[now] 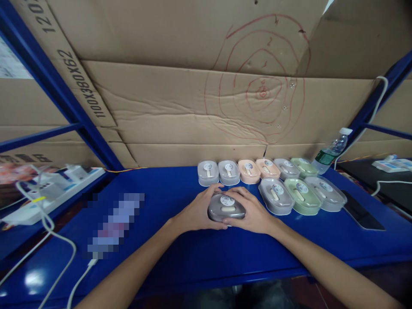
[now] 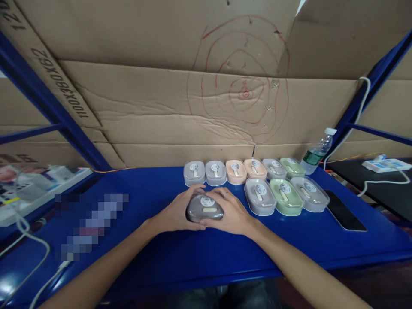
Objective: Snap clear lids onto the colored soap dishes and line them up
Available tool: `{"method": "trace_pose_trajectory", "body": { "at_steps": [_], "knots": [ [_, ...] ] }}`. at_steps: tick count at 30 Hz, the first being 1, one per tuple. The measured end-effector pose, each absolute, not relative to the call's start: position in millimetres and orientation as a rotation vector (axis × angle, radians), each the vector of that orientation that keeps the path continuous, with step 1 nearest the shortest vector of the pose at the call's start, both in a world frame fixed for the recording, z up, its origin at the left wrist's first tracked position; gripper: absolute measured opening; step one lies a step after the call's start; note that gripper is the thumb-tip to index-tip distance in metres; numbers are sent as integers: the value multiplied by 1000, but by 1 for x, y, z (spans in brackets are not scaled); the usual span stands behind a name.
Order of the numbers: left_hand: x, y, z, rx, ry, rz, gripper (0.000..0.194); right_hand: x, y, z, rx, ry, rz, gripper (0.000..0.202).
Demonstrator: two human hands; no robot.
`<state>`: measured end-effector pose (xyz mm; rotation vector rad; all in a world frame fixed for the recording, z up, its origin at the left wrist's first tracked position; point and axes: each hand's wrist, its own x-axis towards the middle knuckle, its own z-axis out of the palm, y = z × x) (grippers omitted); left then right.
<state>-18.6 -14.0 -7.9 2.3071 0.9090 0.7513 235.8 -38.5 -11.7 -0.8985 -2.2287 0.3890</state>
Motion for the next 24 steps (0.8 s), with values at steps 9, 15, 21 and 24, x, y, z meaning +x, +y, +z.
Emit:
{"method": "trace_pose_trajectory", "body": {
  "at_steps": [9, 15, 21, 24],
  "knots": [
    [-28, -4, -6, 2362, 981, 727, 122, 251, -40, 4, -881, -2131, 280, 67],
    [-34, 3, -4, 2475, 970, 758, 78, 251, -56, 14, -636, -2395, 259, 80],
    [-37, 5, -3, 2502, 1014, 784, 80, 238, -69, 5, -560, -2601, 49, 83],
    [-38, 6, -4, 2514, 1004, 793, 80, 233, -73, -1, -579, -2630, 3, 84]
  ]
}}
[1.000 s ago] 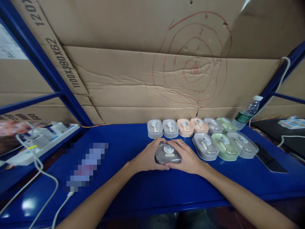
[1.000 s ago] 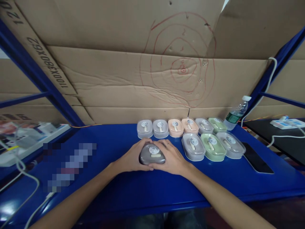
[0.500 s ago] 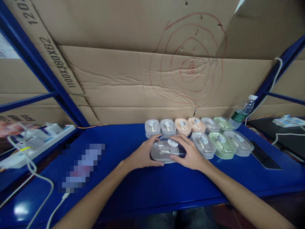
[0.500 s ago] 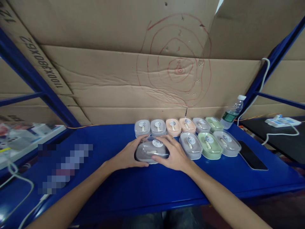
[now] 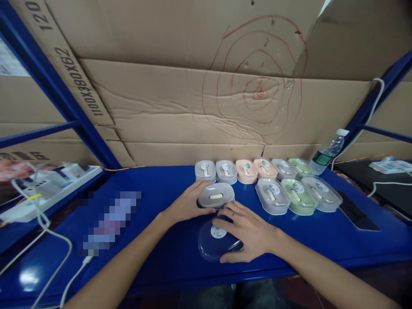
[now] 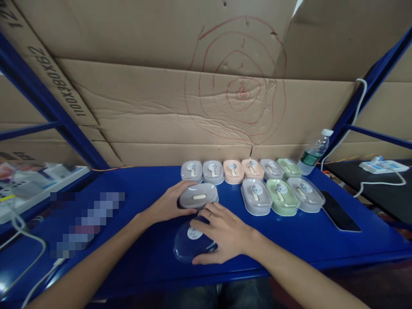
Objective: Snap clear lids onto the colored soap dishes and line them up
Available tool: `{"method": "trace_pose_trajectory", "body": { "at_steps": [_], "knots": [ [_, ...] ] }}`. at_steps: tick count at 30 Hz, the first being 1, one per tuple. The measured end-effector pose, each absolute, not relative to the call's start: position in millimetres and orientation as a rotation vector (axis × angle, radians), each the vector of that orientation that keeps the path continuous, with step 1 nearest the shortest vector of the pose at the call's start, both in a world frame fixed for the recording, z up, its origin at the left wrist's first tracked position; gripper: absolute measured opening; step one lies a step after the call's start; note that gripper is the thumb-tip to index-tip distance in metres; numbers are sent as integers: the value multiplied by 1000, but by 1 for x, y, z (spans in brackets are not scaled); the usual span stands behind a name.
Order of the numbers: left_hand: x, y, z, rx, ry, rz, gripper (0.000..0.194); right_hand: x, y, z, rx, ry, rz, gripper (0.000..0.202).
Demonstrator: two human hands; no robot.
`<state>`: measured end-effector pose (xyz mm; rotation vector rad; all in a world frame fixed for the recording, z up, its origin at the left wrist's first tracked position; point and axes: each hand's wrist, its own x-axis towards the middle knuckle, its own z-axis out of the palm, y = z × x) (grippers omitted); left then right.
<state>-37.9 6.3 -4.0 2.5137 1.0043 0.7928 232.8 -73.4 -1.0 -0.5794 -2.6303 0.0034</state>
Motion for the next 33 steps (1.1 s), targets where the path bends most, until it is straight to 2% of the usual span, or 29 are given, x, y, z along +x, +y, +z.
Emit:
{"method": "trace_pose_trajectory", "body": {
  "at_steps": [10, 12, 15, 17, 23, 33],
  "knots": [
    [-43, 3, 2, 2493, 1037, 659, 97, 230, -74, 2, -713, -2582, 92, 84],
    [-45, 2, 5, 2477, 1048, 620, 101, 234, -69, 7, -731, -2483, 162, 74],
    [-47, 2, 6, 2466, 1057, 596, 100, 239, -55, 10, -824, -2264, 243, 49],
    [-46, 3, 3, 2455, 1059, 606, 99, 241, -43, 6, -879, -2159, 272, 43],
    [-38, 10, -13, 2362, 1008, 685, 103, 240, -15, -19, -878, -2094, 473, 59],
    [-36, 12, -17, 2296, 990, 691, 110, 247, -2, -25, -837, -2102, 643, 62]
  ]
}}
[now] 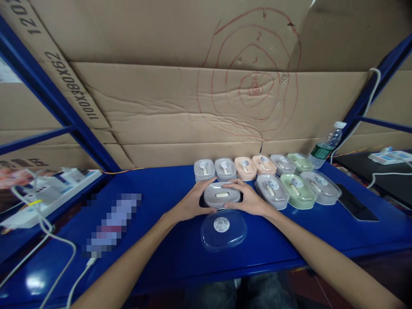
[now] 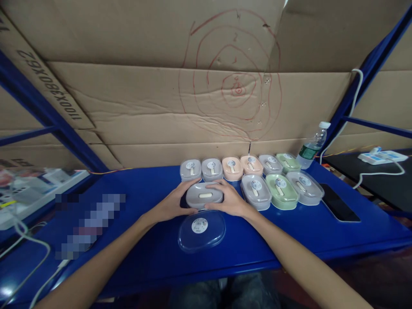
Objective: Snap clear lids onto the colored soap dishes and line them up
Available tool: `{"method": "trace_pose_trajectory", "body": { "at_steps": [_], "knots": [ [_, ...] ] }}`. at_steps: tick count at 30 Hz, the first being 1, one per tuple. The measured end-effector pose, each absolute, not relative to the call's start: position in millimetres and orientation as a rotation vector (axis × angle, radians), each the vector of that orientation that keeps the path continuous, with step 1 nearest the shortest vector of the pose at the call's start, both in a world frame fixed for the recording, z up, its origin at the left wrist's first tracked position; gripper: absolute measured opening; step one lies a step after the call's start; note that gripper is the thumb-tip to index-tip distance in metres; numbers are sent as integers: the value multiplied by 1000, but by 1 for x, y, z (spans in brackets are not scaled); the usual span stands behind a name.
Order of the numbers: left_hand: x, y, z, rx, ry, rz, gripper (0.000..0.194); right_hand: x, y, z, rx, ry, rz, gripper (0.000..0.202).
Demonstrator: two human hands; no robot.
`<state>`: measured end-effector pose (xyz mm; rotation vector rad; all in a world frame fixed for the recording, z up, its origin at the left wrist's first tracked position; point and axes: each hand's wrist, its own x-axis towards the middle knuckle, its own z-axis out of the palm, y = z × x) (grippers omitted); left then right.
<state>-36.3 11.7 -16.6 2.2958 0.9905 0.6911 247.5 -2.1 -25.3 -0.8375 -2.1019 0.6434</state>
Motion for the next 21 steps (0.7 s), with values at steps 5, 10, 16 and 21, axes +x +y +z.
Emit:
{"method": "trace_pose_trajectory", "body": {
  "at_steps": [5, 10, 16, 21],
  "knots": [
    [-36, 11, -17, 2278, 1044, 696, 114, 251, -2, -27, -867, -2126, 629, 67],
    [-35, 9, -16, 2279, 1079, 685, 113, 253, -4, -26, -931, -2176, 590, 51],
    [-36, 11, -19, 2266, 1081, 690, 114, 251, -7, -27, -989, -2158, 565, 44],
    [-37, 12, -21, 2249, 1083, 716, 115, 249, -5, -29, -1004, -2081, 585, 40]
  ]
}}
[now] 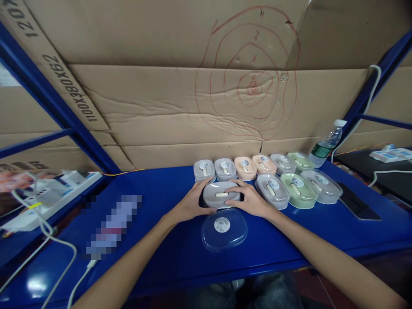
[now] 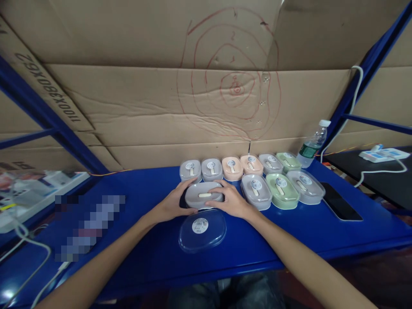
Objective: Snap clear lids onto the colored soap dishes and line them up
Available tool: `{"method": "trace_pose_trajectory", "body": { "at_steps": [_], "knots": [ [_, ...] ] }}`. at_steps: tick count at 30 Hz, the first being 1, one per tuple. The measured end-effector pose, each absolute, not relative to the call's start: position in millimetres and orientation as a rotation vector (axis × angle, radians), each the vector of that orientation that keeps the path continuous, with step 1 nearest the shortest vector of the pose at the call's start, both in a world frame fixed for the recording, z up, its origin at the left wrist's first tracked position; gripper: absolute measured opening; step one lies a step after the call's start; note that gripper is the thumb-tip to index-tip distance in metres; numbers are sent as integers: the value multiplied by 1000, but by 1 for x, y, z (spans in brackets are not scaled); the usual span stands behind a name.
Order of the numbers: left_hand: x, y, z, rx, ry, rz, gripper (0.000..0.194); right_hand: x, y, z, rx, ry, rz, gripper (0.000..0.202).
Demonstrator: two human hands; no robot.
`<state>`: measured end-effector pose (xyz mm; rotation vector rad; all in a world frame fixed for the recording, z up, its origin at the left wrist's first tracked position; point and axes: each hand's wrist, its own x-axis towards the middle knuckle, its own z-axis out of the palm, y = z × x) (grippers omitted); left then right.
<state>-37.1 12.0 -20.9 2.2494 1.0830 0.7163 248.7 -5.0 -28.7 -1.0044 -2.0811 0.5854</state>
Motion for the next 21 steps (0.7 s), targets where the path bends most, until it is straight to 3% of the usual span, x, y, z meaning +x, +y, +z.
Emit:
{"method": "trace_pose_trajectory", "body": {
  "at_steps": [8, 16, 21],
  "knots": [
    [-37, 12, -22, 2241, 1067, 713, 120, 249, 0, -26, -971, -1903, 698, 27],
    [-36, 11, -20, 2243, 1005, 721, 131, 249, 5, -31, -1004, -1610, 755, 49],
    [-37, 11, -16, 2262, 968, 693, 119, 249, 7, -33, -1033, -1585, 767, 55]
  ]
}}
